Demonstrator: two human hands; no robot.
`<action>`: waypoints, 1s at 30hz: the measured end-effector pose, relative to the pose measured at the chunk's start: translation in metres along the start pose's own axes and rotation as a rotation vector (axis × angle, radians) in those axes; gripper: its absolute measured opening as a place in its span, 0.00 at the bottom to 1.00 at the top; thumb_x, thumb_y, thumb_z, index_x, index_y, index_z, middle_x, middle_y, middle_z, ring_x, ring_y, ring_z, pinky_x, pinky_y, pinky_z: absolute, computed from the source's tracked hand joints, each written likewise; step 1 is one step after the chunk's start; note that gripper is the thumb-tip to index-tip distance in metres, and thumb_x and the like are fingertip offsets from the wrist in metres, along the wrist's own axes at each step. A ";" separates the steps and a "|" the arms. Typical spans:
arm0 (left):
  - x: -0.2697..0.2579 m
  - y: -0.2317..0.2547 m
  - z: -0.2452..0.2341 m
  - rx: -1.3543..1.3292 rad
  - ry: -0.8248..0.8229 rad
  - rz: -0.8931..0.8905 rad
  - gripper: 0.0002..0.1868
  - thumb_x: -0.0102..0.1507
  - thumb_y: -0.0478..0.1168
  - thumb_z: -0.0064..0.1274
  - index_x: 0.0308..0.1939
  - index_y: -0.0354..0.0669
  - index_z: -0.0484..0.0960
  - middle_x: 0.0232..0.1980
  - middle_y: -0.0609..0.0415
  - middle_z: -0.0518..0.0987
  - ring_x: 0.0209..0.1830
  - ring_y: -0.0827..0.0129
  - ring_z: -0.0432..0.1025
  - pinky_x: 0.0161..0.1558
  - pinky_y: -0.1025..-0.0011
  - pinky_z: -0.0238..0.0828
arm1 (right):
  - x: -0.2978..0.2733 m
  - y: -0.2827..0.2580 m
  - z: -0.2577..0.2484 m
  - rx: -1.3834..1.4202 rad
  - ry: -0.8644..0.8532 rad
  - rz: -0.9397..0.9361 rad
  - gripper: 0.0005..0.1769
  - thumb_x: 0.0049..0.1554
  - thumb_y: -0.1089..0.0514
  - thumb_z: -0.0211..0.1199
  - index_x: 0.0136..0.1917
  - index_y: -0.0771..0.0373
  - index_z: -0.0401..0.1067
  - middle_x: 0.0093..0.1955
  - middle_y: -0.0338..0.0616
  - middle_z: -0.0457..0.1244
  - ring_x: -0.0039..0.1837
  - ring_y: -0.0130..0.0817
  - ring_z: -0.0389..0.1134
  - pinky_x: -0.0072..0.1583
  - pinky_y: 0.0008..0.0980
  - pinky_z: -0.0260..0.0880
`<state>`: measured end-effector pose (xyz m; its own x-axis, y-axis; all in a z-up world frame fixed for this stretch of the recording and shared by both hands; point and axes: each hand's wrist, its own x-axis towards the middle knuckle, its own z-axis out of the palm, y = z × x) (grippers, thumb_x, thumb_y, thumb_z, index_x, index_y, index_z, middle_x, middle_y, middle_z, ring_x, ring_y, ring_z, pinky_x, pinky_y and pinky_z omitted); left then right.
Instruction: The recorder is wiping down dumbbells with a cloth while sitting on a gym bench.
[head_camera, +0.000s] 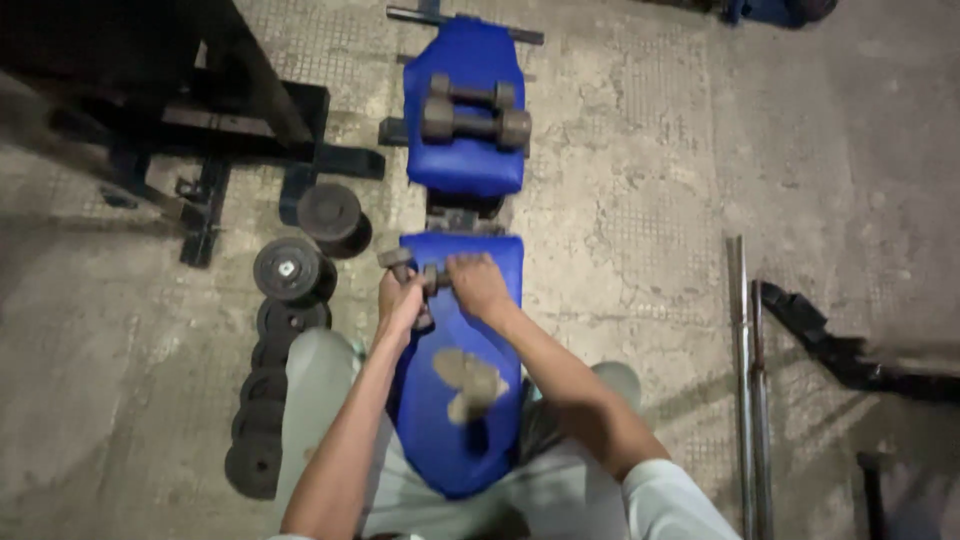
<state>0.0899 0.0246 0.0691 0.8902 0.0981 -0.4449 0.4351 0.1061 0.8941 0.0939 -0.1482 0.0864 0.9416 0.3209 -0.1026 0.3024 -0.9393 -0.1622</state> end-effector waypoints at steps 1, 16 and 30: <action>0.000 0.017 0.006 -0.004 -0.001 -0.001 0.08 0.62 0.39 0.55 0.37 0.44 0.71 0.25 0.59 0.69 0.19 0.73 0.65 0.23 0.69 0.68 | 0.005 0.008 0.001 -0.004 -0.002 0.000 0.19 0.54 0.56 0.62 0.59 0.60 0.70 0.56 0.50 0.66 0.61 0.49 0.68 0.65 0.48 0.64; -0.044 0.234 0.107 0.378 -0.154 0.043 0.08 0.68 0.44 0.50 0.44 0.43 0.74 0.26 0.56 0.73 0.20 0.69 0.69 0.24 0.64 0.67 | -0.012 0.101 -0.173 1.234 0.293 0.514 0.18 0.68 0.47 0.52 0.48 0.64 0.63 0.32 0.40 0.62 0.35 0.29 0.65 0.41 0.33 0.68; -0.156 0.375 0.264 0.405 -0.065 0.398 0.10 0.63 0.41 0.56 0.45 0.40 0.79 0.35 0.51 0.80 0.34 0.64 0.73 0.38 0.63 0.70 | -0.118 0.199 -0.421 1.154 0.362 0.465 0.17 0.67 0.47 0.55 0.52 0.64 0.64 0.33 0.39 0.62 0.35 0.27 0.65 0.39 0.32 0.67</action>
<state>0.1499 -0.2125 0.4880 0.9970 -0.0095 -0.0772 0.0703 -0.3159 0.9462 0.1054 -0.4246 0.4798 0.9644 -0.2260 -0.1371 -0.1931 -0.2478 -0.9494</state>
